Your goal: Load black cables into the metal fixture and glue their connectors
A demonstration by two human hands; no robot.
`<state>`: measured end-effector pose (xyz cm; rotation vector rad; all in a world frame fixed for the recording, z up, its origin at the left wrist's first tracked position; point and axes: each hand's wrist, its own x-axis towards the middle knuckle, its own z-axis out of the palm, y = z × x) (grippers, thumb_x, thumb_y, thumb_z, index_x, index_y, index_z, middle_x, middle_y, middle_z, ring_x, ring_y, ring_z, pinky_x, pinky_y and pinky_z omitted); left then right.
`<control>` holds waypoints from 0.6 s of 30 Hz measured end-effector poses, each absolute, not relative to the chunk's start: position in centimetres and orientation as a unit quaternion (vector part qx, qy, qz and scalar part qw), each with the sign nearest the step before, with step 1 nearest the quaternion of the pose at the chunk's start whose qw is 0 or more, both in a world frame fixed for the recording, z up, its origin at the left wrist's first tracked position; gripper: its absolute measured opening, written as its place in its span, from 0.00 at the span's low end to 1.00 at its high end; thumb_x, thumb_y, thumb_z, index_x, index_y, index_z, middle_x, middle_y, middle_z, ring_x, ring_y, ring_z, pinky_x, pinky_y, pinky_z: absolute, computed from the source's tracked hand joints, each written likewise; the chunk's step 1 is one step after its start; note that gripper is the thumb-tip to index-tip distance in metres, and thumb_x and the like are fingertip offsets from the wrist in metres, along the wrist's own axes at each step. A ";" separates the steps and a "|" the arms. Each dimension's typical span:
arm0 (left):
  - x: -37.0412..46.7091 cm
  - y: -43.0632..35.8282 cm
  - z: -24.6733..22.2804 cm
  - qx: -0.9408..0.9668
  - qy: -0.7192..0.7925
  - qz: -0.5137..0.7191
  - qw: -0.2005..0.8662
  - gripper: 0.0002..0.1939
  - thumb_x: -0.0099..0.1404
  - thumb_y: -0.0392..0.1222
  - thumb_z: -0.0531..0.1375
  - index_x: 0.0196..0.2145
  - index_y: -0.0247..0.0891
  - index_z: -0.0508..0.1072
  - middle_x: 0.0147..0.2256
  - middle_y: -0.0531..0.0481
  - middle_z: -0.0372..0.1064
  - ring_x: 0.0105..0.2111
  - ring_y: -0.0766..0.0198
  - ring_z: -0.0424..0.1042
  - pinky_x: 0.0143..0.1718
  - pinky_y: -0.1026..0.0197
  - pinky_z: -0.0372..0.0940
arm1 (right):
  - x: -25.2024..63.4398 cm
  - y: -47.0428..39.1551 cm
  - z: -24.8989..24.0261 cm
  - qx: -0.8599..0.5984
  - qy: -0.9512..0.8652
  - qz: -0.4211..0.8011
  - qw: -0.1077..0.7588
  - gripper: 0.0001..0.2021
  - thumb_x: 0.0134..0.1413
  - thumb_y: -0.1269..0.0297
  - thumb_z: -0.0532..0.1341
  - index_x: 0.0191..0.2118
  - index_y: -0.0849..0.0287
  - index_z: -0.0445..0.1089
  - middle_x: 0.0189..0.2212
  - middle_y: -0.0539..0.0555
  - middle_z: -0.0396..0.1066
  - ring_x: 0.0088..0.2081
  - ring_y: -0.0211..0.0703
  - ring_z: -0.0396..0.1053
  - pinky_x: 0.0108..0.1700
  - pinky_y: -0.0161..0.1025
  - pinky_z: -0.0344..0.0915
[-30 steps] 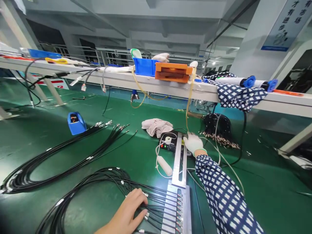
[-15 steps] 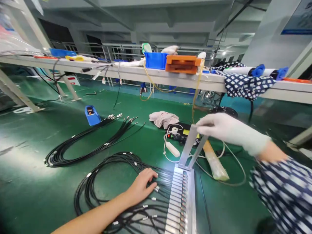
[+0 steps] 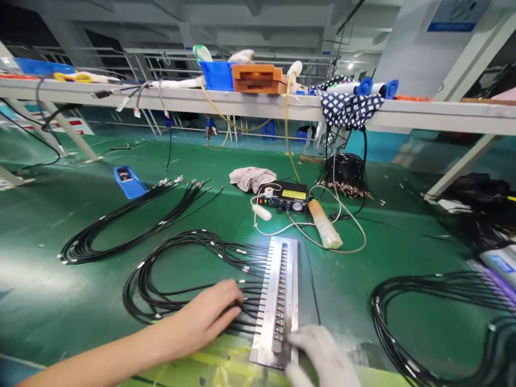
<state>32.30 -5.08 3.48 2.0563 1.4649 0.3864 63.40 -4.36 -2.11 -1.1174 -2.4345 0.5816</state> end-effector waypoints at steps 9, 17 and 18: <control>35.2 -12.4 -1.4 0.572 0.547 0.184 0.583 0.33 0.68 0.51 0.56 0.68 0.45 0.55 0.62 0.39 0.58 0.59 0.45 0.61 0.63 0.43 0.54 | 62.8 -7.1 -5.7 -0.552 -0.790 0.175 0.203 0.19 0.66 0.56 0.48 0.48 0.53 0.74 0.47 0.59 0.69 0.49 0.55 0.68 0.51 0.53 0.69; 37.3 -13.9 -6.4 0.303 0.393 0.410 0.765 0.40 0.53 0.35 0.68 0.62 0.56 0.64 0.49 0.48 0.63 0.39 0.66 0.68 0.37 0.64 0.64 | 62.5 -7.9 -5.6 -0.599 -0.694 0.328 0.228 0.22 0.65 0.48 0.50 0.54 0.50 0.71 0.55 0.56 0.64 0.57 0.54 0.64 0.60 0.50 0.63; 37.2 -14.0 -6.0 0.287 0.375 0.421 0.775 0.39 0.53 0.33 0.68 0.61 0.57 0.65 0.49 0.49 0.64 0.40 0.67 0.68 0.38 0.65 0.64 | 62.9 -7.7 -5.4 -0.592 -0.686 0.350 0.239 0.22 0.64 0.47 0.51 0.54 0.51 0.71 0.56 0.56 0.64 0.58 0.54 0.63 0.61 0.49 0.62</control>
